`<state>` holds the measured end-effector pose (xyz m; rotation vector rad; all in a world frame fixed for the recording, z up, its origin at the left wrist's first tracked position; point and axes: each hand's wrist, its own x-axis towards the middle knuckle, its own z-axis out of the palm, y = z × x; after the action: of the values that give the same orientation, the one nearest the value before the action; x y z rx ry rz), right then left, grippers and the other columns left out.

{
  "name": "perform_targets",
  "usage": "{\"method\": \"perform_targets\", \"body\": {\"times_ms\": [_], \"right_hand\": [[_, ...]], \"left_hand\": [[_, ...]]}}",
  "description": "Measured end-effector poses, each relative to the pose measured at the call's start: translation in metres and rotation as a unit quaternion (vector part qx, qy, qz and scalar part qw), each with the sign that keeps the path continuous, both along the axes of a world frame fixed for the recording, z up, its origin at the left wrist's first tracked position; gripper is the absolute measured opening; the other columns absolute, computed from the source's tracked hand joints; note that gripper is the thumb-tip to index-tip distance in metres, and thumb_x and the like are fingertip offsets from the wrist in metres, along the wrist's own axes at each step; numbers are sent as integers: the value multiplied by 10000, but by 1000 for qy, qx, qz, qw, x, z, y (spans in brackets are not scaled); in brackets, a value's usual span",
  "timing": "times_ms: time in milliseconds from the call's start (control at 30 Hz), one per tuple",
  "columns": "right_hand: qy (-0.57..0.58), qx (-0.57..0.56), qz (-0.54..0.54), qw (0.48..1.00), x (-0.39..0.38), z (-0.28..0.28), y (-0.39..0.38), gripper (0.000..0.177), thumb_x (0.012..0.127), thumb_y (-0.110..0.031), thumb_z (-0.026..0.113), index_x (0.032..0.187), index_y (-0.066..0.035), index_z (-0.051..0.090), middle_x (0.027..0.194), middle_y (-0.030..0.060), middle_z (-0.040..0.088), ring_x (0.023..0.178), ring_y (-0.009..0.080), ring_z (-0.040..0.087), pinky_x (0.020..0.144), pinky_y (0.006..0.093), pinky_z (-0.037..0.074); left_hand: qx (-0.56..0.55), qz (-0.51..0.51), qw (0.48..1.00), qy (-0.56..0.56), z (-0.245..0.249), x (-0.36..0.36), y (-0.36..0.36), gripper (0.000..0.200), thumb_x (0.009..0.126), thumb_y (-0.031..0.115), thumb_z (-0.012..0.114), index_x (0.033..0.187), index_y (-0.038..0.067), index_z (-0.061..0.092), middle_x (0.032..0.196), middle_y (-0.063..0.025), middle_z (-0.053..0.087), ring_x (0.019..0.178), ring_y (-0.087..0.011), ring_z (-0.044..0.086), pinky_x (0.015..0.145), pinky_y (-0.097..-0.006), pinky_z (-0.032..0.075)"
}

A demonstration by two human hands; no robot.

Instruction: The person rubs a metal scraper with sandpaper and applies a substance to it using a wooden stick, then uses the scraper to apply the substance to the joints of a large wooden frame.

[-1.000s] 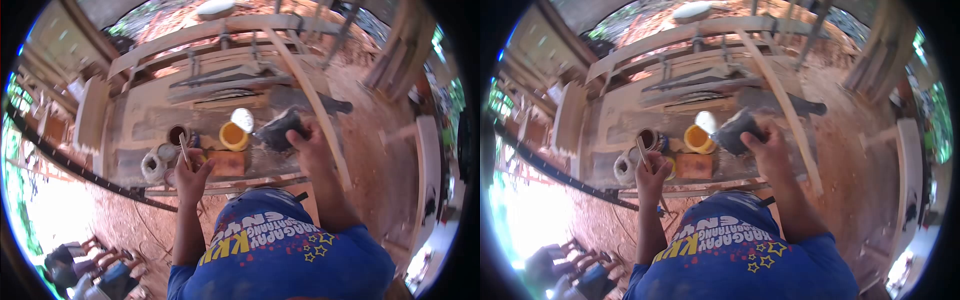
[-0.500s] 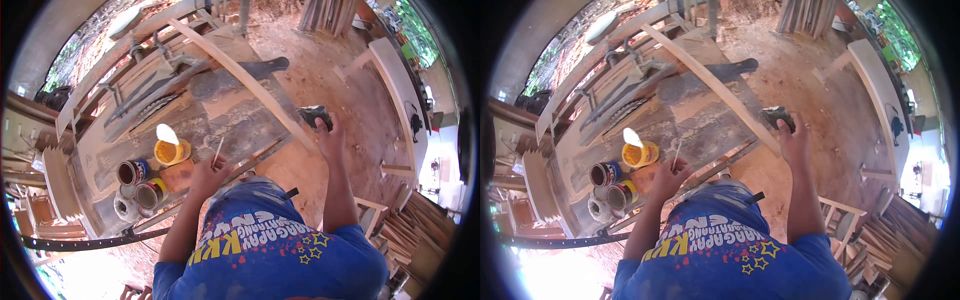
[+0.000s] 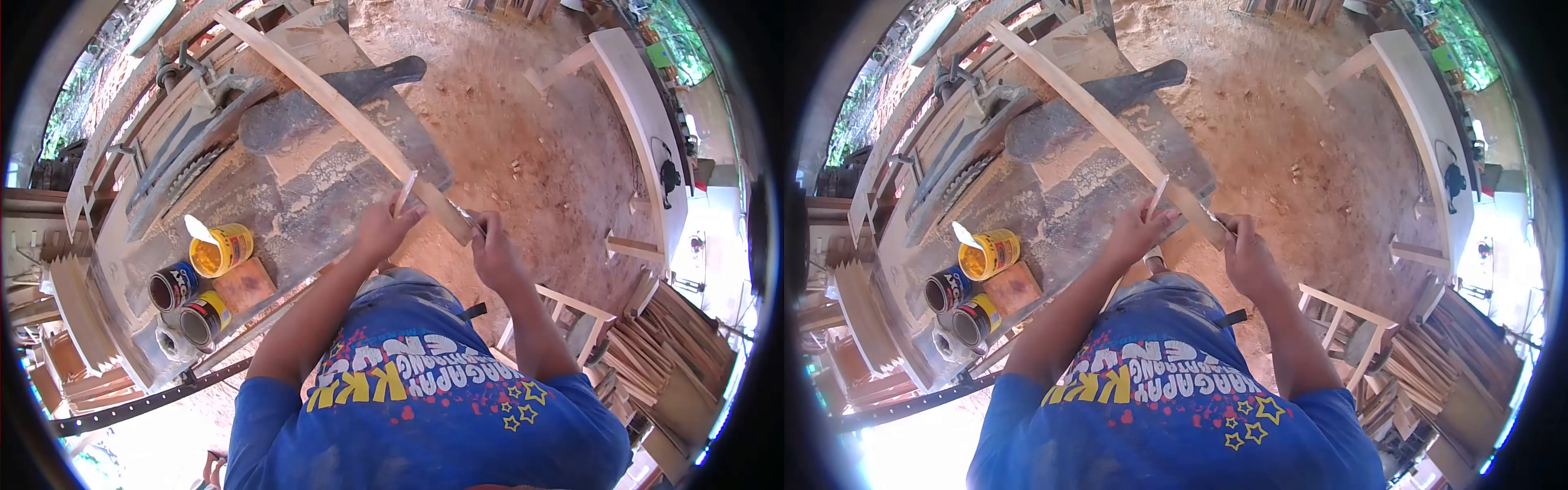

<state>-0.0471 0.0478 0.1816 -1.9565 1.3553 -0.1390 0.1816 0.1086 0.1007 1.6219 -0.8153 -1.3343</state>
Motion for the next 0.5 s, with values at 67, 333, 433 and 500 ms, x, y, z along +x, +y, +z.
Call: {"method": "perform_targets", "body": {"times_ms": [67, 333, 433, 500], "right_hand": [[18, 20, 32, 999, 3, 6, 0, 360, 1019, -61, 467, 1379, -78, 478, 1223, 273, 676, 1104, 490, 651, 905, 571, 509], [132, 53, 149, 979, 18, 25, -19, 479, 973, -10, 440, 1447, -80, 462, 1244, 276, 667, 1146, 472, 642, 941, 554, 512], [157, 70, 165, 971, 22, 22, -28, 540, 961, -2, 442, 1487, -122, 465, 1178, 298, 676, 1097, 486, 652, 915, 564, 510], [170, 68, 183, 966, 22, 14, -32, 574, 956, 2, 441, 1511, -141, 462, 1143, 307, 681, 1068, 492, 659, 902, 568, 510]], "left_hand": [[-18, 47, 994, 100, -2, -6, -8, 582, 909, 396, 795, 1311, -3, 659, 1002, -126, 778, 872, -177, 722, 790, -354, 550], [55, 15, 998, 5, 1, -10, -21, 330, 917, 292, 788, 1076, 6, 744, 858, -66, 732, 761, -137, 646, 722, -340, 516], [31, 33, 997, 57, -16, -15, -22, 309, 916, 268, 787, 1063, 0, 740, 843, -53, 714, 752, -132, 617, 709, -342, 496], [29, 38, 994, 96, -21, -16, -21, 288, 934, 223, 767, 1105, -5, 730, 905, -47, 719, 810, -127, 623, 760, -332, 495]]}}
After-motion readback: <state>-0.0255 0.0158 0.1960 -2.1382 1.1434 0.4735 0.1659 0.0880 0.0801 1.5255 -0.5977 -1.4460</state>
